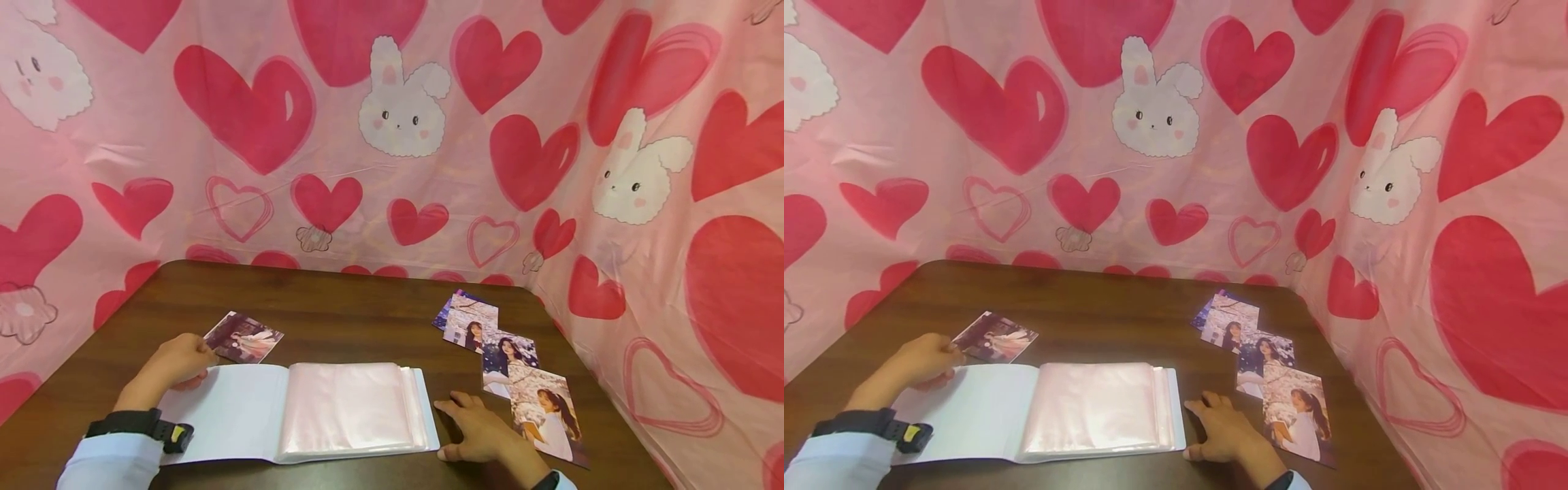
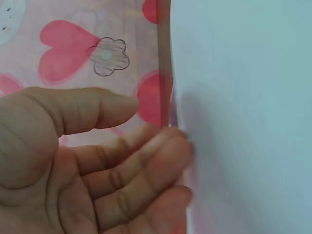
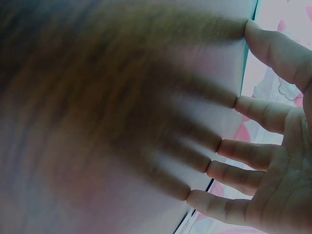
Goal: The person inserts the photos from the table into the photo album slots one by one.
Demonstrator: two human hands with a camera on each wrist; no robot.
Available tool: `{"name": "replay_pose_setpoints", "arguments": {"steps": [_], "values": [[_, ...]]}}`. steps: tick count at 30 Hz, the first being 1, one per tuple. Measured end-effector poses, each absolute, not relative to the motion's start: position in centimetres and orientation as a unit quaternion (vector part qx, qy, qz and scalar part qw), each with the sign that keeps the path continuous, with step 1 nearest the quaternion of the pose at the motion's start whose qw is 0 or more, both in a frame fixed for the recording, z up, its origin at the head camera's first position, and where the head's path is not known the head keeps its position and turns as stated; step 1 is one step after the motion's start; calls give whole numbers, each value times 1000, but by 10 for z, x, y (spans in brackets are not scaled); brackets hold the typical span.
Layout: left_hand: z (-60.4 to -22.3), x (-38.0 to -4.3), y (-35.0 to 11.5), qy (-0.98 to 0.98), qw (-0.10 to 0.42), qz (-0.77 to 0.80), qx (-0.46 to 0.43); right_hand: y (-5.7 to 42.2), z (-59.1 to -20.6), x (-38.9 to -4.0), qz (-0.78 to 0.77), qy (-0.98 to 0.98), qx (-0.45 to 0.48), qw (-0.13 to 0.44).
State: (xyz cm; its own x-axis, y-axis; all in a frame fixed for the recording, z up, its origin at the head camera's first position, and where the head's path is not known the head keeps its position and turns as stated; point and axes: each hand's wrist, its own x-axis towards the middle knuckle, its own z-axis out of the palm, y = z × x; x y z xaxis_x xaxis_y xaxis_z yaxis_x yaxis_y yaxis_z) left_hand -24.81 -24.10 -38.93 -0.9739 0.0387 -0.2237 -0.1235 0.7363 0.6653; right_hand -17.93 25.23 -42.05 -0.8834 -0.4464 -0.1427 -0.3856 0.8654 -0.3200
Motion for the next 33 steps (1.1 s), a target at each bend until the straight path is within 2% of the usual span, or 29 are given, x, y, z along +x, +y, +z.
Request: {"name": "replay_pose_setpoints", "arguments": {"steps": [14, 18, 23, 27, 33], "values": [[-407, -273, -240, 945, 14, 323, -50, 253, -421, -178, -129, 964, -210, 100], [-413, -279, -243, 953, -3, 301, -34, 252, -421, -179, -129, 964, -210, 102], [-417, -283, -245, 958, 22, 287, 0, 251, -420, -179, -132, 963, -209, 107], [-420, -286, -244, 960, 43, 277, -13, 252, -419, -179, -132, 963, -207, 108], [-421, -289, -243, 967, 36, 250, -34, 251, -421, -180, -128, 964, -207, 105]]}}
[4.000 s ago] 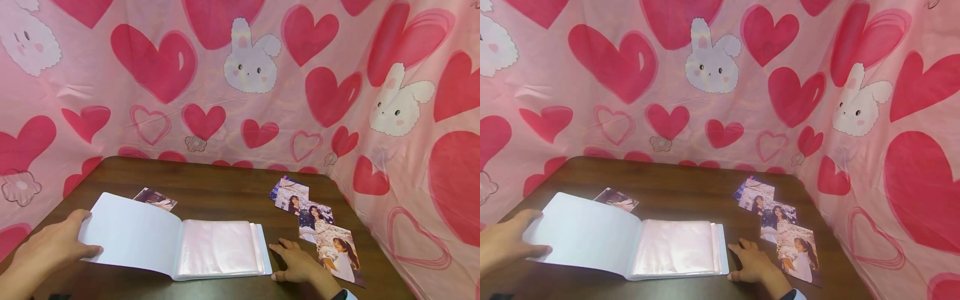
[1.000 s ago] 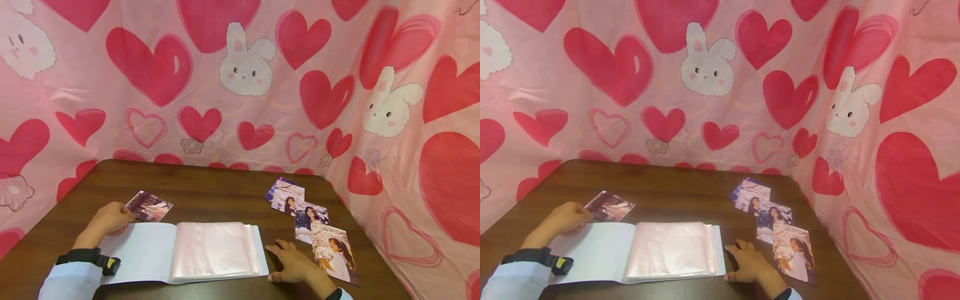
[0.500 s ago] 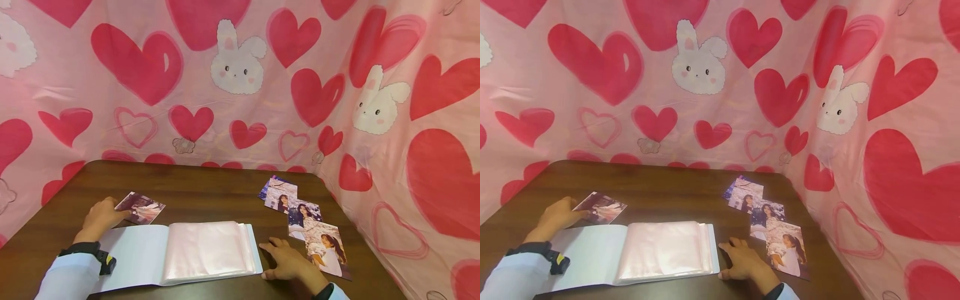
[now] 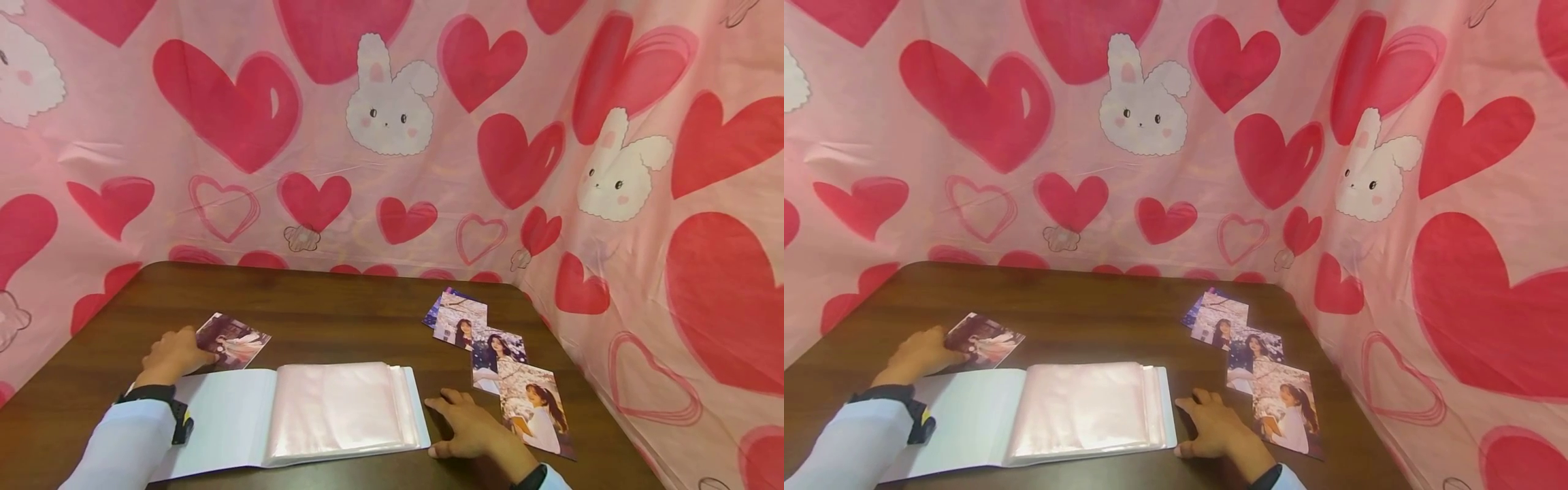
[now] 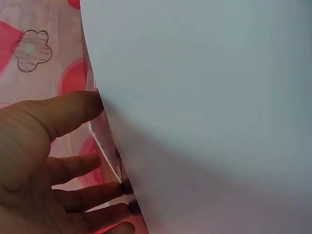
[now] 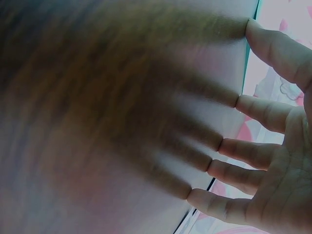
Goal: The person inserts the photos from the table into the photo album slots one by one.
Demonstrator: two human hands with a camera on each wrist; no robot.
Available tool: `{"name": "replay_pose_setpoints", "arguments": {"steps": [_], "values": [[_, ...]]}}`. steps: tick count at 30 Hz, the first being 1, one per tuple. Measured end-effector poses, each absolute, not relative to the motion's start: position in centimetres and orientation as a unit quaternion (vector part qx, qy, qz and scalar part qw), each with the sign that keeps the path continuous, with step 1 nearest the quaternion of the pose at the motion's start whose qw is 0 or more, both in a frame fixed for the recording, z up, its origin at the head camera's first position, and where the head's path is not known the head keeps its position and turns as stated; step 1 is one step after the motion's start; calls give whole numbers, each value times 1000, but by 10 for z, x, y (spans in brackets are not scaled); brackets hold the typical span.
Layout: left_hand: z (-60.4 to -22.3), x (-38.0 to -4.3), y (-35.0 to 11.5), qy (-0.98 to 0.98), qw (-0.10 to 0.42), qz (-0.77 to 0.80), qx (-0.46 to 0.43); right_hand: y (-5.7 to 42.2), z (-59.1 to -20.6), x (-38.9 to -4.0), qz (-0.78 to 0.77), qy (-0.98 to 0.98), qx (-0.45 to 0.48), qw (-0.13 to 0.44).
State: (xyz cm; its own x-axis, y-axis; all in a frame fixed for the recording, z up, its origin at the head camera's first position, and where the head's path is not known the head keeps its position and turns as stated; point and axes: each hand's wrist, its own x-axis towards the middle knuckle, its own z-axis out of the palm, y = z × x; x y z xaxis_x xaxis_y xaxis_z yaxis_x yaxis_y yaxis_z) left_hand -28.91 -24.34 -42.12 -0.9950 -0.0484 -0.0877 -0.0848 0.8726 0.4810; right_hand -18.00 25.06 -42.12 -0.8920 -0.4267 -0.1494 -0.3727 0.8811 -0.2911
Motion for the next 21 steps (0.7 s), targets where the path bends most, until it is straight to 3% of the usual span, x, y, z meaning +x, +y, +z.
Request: {"name": "replay_pose_setpoints", "arguments": {"steps": [21], "values": [[-422, -289, -241, 957, 43, 281, -50, 251, -420, -179, -133, 962, -215, 102]]}}
